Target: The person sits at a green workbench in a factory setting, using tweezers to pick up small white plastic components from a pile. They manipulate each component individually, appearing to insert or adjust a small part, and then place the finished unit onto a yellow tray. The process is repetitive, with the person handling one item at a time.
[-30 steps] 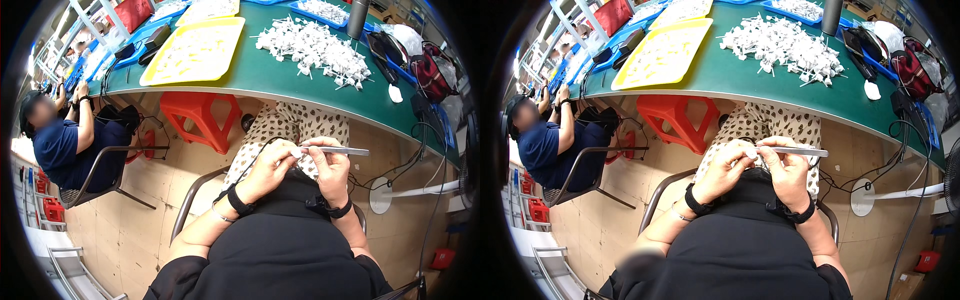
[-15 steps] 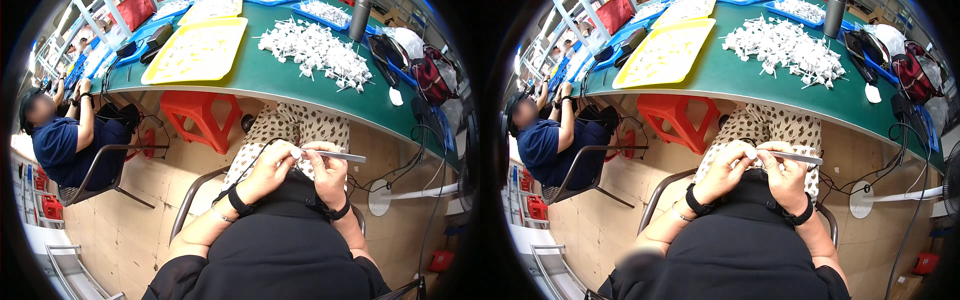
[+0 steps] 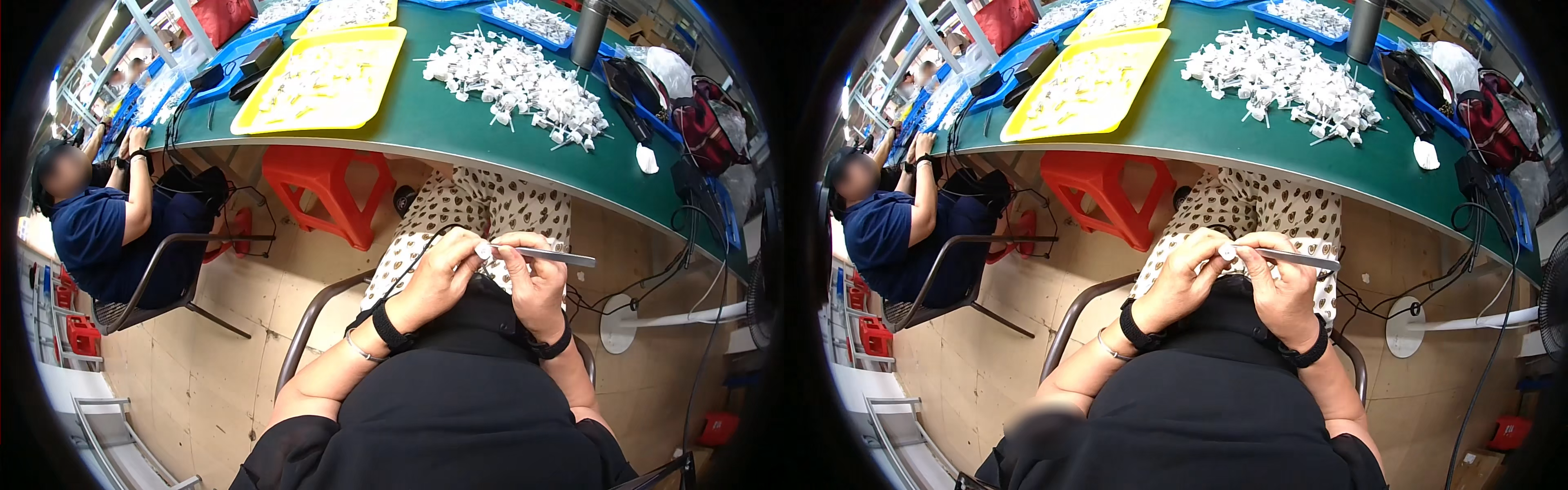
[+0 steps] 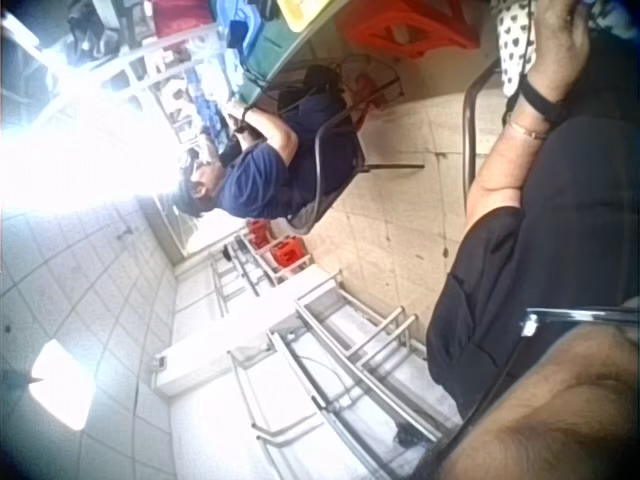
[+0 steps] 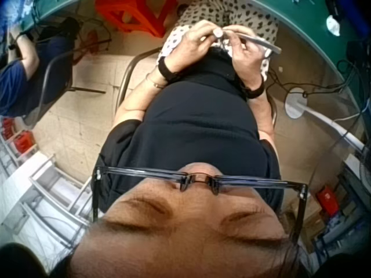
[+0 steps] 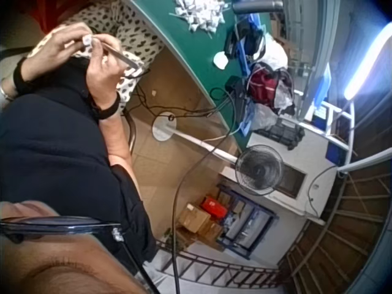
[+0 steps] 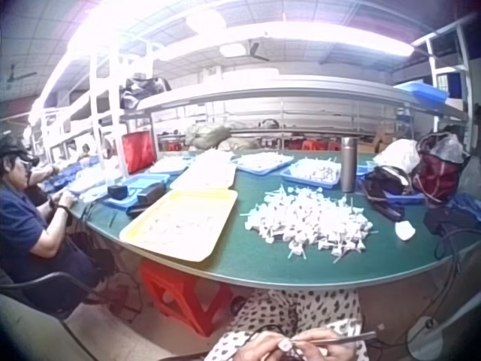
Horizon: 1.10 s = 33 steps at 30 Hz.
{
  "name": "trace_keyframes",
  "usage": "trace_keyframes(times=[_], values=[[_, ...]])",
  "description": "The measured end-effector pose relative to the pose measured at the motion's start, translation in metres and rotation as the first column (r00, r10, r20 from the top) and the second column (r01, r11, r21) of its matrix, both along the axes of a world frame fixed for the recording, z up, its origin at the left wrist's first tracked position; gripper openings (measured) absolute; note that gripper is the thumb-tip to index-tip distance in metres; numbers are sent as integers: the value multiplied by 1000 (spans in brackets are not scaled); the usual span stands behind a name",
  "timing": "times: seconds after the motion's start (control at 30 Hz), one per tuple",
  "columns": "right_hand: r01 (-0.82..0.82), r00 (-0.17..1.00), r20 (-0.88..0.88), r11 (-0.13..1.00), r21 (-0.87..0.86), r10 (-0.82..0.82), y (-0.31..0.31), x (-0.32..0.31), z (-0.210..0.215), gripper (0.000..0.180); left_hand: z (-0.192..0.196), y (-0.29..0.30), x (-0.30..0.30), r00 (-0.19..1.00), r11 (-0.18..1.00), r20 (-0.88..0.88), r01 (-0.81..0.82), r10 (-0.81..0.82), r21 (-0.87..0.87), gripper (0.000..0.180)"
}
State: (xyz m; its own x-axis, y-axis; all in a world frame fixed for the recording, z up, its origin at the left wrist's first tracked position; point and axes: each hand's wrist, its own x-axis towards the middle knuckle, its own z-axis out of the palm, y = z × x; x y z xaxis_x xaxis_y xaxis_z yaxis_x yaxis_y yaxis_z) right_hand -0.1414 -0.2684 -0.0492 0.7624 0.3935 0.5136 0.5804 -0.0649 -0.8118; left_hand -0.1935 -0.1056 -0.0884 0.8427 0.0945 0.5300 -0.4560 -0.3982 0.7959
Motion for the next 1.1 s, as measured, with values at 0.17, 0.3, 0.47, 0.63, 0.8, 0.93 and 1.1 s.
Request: trace_keyframes(times=[0.17,0.3,0.47,0.63,0.8,0.93,1.1], values=[[16,998,59,999,-47,-13,0,2,1,8,-1,0,0,1000,1000,20,6,-6,21,18],[-20,1000,-8,1000,4,20,-1,4,-1,8,-2,1,0,999,999,-17,48,-48,-23,19],[-41,994,-100,998,36,45,-1,3,3,8,-1,1,0,997,997,-34,63,-65,-36,20],[-45,980,-187,995,93,62,0,1,3,10,0,1,0,996,996,-43,71,-73,-57,18],[-55,970,-229,992,117,81,0,1,1,11,-1,2,0,997,996,-37,72,-74,-56,16],[-63,962,-253,988,140,98,0,0,3,11,3,1,-1,996,995,-53,72,-76,-73,16],[-63,957,-272,986,155,104,0,0,2,11,0,1,-1,995,992,-63,70,-77,-105,16]])
